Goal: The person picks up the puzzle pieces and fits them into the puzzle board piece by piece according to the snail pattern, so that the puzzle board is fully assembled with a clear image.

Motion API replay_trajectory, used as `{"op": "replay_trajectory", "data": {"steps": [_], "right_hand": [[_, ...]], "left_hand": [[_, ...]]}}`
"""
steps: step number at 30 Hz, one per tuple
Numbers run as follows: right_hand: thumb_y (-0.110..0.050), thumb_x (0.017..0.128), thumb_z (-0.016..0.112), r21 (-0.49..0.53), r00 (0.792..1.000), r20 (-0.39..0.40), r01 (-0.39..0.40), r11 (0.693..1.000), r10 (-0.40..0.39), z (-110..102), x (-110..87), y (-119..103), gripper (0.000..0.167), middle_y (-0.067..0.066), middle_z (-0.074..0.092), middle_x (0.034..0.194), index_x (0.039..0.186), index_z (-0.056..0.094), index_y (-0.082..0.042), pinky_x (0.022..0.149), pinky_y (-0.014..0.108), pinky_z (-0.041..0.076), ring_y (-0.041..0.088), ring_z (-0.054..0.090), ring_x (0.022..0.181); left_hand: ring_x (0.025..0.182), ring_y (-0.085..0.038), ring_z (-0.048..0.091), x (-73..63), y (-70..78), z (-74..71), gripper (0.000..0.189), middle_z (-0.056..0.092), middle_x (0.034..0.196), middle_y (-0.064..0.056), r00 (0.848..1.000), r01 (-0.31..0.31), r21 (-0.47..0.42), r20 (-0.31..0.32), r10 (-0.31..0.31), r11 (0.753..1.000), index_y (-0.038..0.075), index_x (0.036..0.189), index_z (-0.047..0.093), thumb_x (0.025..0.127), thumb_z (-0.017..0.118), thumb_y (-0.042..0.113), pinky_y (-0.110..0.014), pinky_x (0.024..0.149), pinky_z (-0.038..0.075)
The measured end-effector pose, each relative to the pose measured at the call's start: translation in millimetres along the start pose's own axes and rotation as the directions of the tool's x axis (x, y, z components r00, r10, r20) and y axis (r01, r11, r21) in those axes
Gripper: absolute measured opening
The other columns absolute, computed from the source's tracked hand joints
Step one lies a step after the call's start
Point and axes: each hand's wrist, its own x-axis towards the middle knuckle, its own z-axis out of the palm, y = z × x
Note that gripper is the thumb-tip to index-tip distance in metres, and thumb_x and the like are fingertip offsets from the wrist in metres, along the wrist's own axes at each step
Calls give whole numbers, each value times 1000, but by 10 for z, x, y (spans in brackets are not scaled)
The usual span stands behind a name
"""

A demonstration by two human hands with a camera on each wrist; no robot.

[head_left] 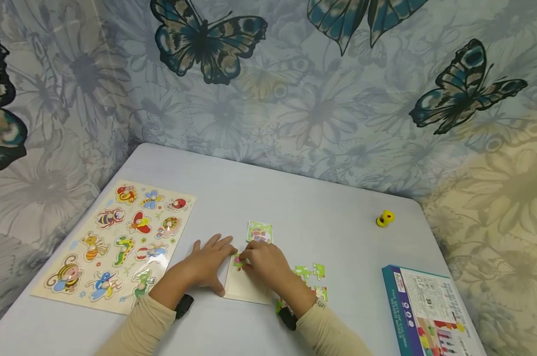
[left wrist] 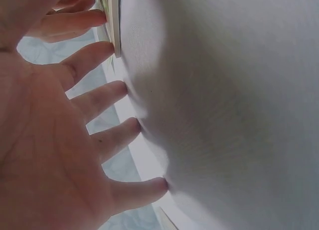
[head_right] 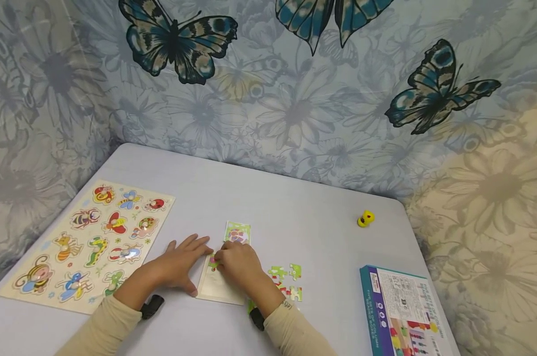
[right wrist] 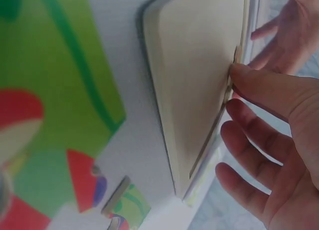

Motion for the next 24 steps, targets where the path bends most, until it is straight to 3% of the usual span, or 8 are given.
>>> {"op": "replay_trajectory", "data": {"steps": [6,11,18,24], "right_hand": [[-30,81,78,8,999,39,-31,999,31,-85,-62,50,22,-6,70,102,102,76,-23,72,30,55,12,67,90],[-27,83,77,65,990,58,-132,989,128,-232,-252,225,24,-2,70,107,105,74,-18,78,34,56,17,66,97],[-22,81,78,136,942,107,-330,934,318,-316,-744,592,27,-2,70,108,107,73,-15,83,37,55,18,65,102],[-14,79,78,148,917,128,-394,907,377,-322,-1023,752,19,-2,70,105,98,75,-14,83,40,54,21,64,102]], "left_hand": [[146,-41,17,3,48,-35,89,30,156,-13,1000,-12,-19,13,12,1000,12,132,52,54,95,24,-78,103,14],[145,-42,17,-18,35,-33,91,30,156,-13,1000,-7,-27,8,7,1000,12,131,52,52,95,23,-79,102,14],[144,-44,18,-51,36,-62,92,31,155,-15,1000,-10,-51,8,11,999,11,130,53,50,96,20,-81,100,12],[144,-44,18,-32,40,-50,92,31,155,-15,1000,-24,-46,9,24,999,11,130,53,50,96,22,-81,99,13]]}}
